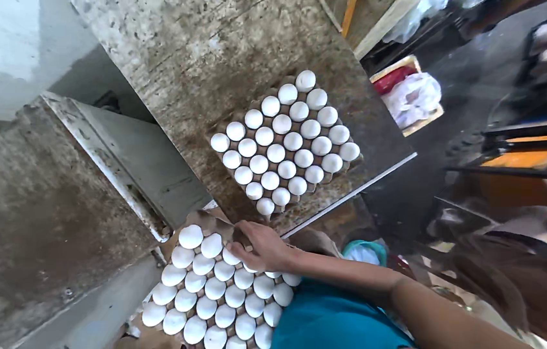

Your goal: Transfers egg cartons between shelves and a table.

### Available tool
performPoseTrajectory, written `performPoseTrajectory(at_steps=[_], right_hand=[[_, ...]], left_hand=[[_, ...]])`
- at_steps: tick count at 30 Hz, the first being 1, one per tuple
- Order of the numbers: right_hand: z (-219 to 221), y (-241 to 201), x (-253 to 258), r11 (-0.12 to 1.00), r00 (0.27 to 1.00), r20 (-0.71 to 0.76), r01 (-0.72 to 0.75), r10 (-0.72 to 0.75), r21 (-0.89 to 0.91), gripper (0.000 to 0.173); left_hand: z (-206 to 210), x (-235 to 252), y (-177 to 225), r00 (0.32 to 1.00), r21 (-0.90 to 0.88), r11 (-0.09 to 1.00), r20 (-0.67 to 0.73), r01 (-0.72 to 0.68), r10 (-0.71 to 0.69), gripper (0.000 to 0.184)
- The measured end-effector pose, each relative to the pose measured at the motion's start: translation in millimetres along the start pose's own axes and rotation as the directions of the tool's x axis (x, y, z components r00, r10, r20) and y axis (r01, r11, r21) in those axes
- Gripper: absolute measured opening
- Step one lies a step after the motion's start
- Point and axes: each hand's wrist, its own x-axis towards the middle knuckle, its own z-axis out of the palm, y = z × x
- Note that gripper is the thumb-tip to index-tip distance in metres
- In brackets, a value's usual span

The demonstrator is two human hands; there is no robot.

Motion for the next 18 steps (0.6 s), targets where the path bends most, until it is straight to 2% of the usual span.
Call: performPoseTrajectory(at_steps=[3, 8, 11, 16, 18], right_hand=[[-15.5, -5.6, 0.0, 0.999, 0.997, 0.054, -0.047, 0.046, 0.021, 0.059], [-28.6, -22.0, -3.9, 1.000, 1.000, 0.022, 0.020, -0.019, -0.018, 0.052], [-20.5, -31.1, -8.6, 0.997, 0.994, -0.085, 0.062, -0.064, -0.035, 0.051], [8.1, -31.0, -20.0, 1.000, 0.959, -0.282, 0.024, -0.028, -0.016, 0.062], [19.7, -31.1, -20.2, 1.000, 0.946, -0.325, 0.015, -0.013, 0.004, 0.071]], left_hand=[[35.1, -4.1, 23.2, 0.994, 0.014, 0.998, -0.095, 0.060, -0.059, 0.033], [46.9, 12.4, 36.3, 0.998, 0.031, 0.998, -0.037, 0.051, -0.050, 0.037], [56.0, 25.6, 44.3, 0.997, 0.024, 0.997, -0.030, 0.077, -0.076, 0.038], [40.0, 77.2, 47.2, 0.981, 0.057, 0.997, 0.184, 0.048, -0.058, 0.040], [39.1, 89.5, 55.5, 0.974, 0.062, 0.997, 0.221, 0.037, -0.050, 0.040]])
